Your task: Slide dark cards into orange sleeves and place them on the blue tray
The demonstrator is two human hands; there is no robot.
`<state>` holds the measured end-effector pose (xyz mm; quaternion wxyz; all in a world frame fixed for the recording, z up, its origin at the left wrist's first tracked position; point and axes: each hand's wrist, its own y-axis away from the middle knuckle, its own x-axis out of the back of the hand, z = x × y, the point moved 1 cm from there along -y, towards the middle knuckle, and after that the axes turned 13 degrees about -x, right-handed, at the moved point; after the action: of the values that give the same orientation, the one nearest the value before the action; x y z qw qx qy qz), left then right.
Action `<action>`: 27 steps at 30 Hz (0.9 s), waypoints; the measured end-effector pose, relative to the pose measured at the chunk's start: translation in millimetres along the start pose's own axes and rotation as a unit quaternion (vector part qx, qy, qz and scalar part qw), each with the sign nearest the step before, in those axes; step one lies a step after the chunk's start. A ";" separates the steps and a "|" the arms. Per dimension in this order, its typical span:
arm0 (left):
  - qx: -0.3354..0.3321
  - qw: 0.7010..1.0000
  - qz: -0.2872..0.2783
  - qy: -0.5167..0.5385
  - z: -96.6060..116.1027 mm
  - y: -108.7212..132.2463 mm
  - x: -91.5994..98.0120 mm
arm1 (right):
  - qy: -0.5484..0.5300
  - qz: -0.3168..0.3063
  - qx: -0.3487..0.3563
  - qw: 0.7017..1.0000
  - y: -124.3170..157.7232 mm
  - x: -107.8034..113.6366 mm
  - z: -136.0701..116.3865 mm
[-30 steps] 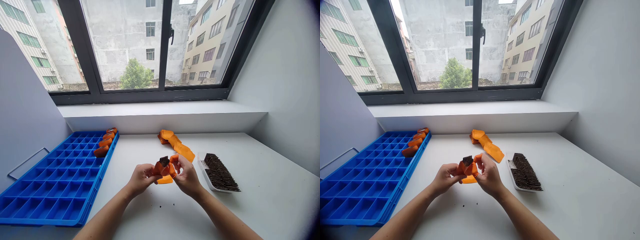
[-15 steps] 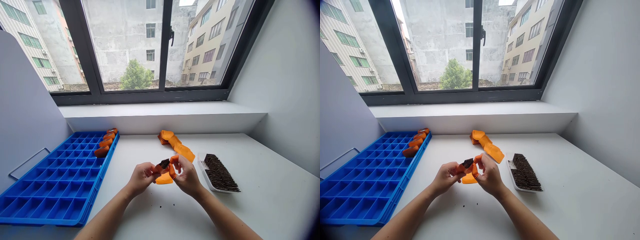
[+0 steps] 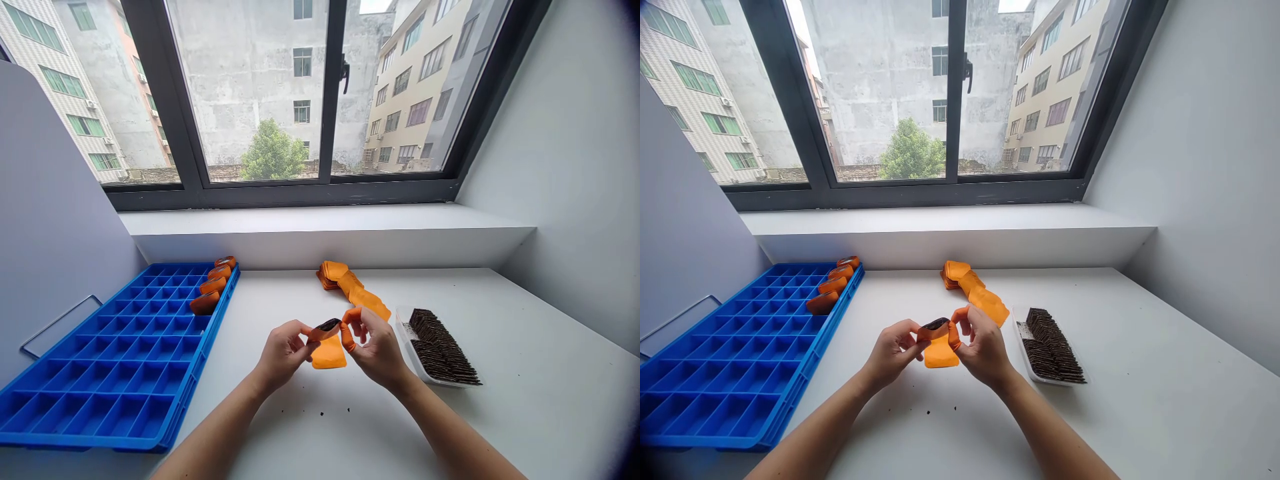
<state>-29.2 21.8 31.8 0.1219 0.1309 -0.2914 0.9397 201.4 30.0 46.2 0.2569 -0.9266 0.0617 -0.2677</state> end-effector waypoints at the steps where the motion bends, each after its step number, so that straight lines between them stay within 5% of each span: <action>1: -0.007 1.000 0.004 0.000 -0.1 -0.1 0.5 | 0.001 0.002 0.003 1.000 0.2 -0.2 0.1; 19: -0.132 0.989 0.054 -0.045 -7.1 4.3 3.6 | -0.013 -0.010 0.042 0.999 3.2 -4.1 -4.5; 27: -0.118 0.991 0.056 -0.038 -1.9 1.9 3.1 | -0.004 -0.010 0.047 0.999 4.1 -4.4 -3.9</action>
<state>-33.1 21.9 30.2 0.0720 0.1348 -0.4112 0.8986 195.6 25.8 44.9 0.2976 -0.9150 0.0385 -0.2697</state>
